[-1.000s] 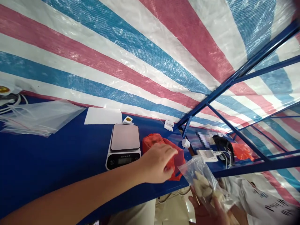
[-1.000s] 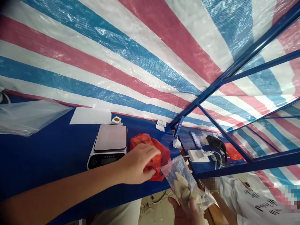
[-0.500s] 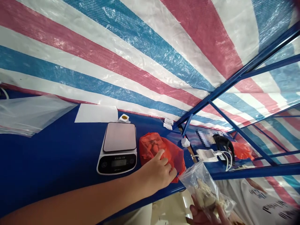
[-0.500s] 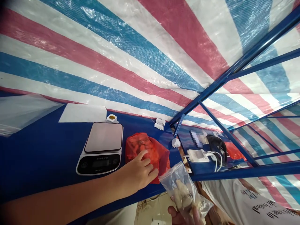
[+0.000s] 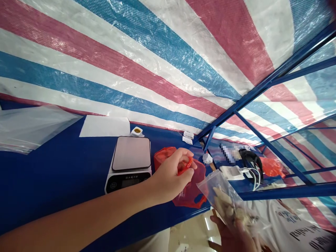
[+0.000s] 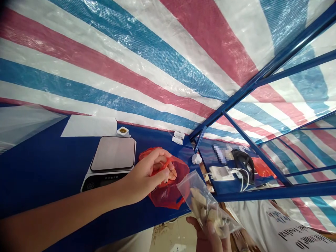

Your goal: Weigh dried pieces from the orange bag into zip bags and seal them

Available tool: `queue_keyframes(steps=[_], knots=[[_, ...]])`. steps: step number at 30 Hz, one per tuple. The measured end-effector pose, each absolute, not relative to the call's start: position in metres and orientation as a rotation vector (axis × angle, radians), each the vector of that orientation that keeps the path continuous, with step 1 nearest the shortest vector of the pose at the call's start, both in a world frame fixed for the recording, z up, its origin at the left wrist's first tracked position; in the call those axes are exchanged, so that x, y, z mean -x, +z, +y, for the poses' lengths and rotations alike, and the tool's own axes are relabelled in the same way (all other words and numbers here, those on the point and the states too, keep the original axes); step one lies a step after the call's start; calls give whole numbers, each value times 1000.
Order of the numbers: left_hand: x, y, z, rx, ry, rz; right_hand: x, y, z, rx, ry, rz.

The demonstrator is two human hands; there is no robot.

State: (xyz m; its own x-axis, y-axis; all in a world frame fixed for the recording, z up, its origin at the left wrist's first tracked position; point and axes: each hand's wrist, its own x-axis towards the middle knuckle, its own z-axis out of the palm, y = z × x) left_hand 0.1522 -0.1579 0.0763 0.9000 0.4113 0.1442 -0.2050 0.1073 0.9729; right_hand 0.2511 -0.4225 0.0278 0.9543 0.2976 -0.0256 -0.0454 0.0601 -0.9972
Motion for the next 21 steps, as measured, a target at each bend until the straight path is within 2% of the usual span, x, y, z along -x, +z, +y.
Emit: queue_keyframes(steps=[4,11,15,21], knots=[[-146,81,-152,-1488,437,90,-245,38,-398,1617,167,-243],[-141,85,-146,-1603,404,67,-261,64,-365,2121,124,-724],[-144,81,-146,-1647,459,85,-275,79,-333,2200,176,-1020],[-146,80,-142,-1646,539,95,-285,85,-301,2311,-1,-1188]])
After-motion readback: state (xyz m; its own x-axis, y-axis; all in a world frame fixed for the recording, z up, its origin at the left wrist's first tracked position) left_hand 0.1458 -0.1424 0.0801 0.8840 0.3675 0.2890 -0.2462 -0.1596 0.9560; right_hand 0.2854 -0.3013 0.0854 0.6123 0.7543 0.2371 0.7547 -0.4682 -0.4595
